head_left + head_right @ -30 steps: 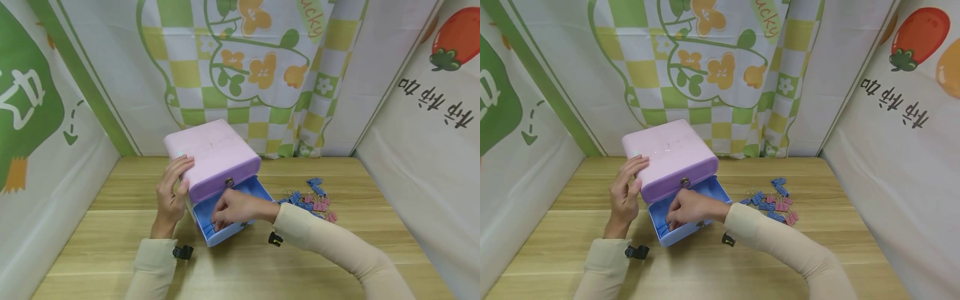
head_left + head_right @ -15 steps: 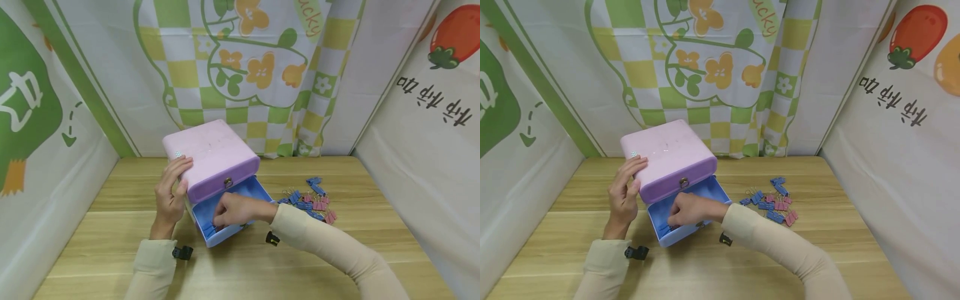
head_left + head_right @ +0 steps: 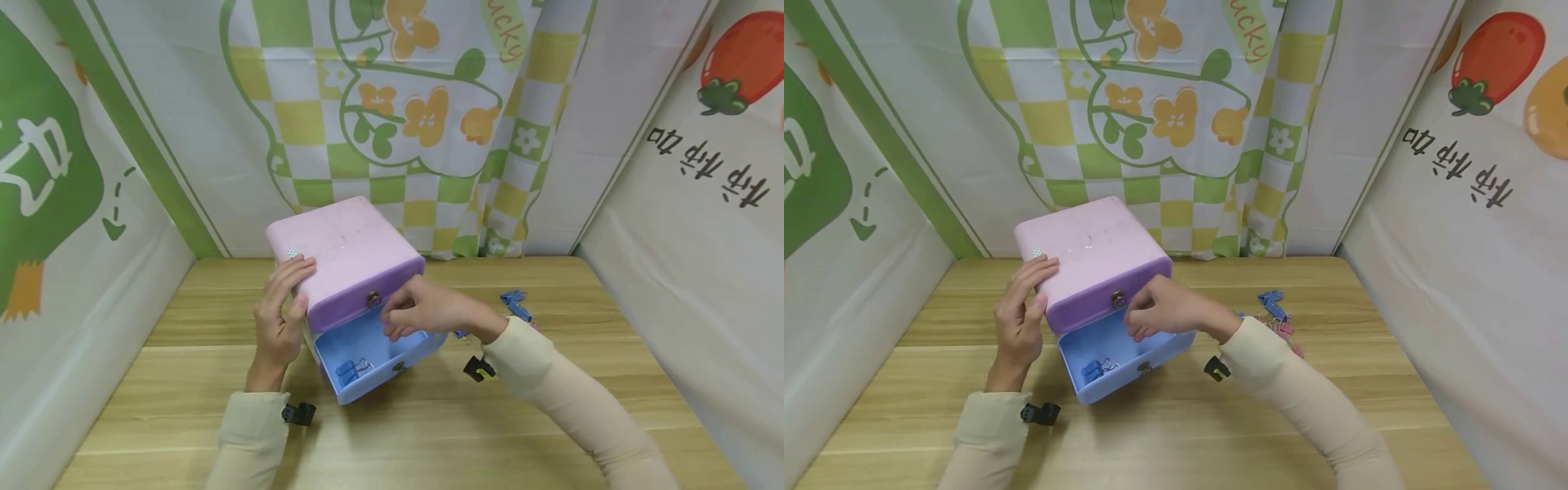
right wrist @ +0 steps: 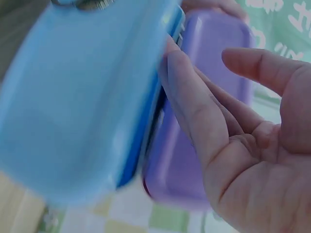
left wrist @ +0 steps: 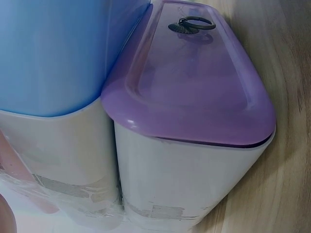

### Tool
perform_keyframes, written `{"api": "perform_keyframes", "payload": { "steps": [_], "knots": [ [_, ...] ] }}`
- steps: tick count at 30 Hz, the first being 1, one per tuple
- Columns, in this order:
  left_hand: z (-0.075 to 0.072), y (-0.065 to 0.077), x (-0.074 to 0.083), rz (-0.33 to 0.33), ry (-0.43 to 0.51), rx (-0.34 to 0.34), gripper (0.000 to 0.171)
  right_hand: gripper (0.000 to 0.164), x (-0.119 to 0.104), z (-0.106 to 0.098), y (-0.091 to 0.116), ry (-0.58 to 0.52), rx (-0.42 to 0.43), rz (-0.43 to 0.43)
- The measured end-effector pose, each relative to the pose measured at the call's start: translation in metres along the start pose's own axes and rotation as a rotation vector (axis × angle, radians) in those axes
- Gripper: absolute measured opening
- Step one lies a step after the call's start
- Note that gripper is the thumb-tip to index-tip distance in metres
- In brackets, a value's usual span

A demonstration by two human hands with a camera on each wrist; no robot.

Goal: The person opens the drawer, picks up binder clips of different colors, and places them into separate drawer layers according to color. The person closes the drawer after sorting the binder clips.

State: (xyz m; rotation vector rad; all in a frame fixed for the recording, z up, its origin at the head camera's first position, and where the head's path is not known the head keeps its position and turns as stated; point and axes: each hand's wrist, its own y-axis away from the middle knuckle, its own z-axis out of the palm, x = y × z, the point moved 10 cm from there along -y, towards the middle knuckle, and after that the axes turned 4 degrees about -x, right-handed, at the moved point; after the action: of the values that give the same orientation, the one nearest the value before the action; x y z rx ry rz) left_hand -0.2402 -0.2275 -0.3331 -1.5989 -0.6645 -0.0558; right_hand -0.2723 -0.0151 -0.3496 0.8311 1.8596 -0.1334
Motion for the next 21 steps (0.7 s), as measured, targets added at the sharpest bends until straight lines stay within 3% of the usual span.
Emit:
{"api": "perform_keyframes", "payload": {
  "steps": [7, 12, 21],
  "knots": [
    [0.000, -0.001, 0.001, 0.010, 0.008, 0.004, 0.042, 0.030, 0.005, -0.043, 0.030, 0.010, 0.125, 0.018],
    [0.000, -0.002, 0.001, 0.013, 0.007, 0.008, 0.042, 0.028, 0.024, -0.065, 0.043, 0.012, 0.195, 0.037],
    [0.000, 0.000, 0.002, 0.018, 0.006, 0.019, 0.041, 0.022, 0.072, -0.095, 0.050, 0.240, 0.296, 0.098]
  ]
}}
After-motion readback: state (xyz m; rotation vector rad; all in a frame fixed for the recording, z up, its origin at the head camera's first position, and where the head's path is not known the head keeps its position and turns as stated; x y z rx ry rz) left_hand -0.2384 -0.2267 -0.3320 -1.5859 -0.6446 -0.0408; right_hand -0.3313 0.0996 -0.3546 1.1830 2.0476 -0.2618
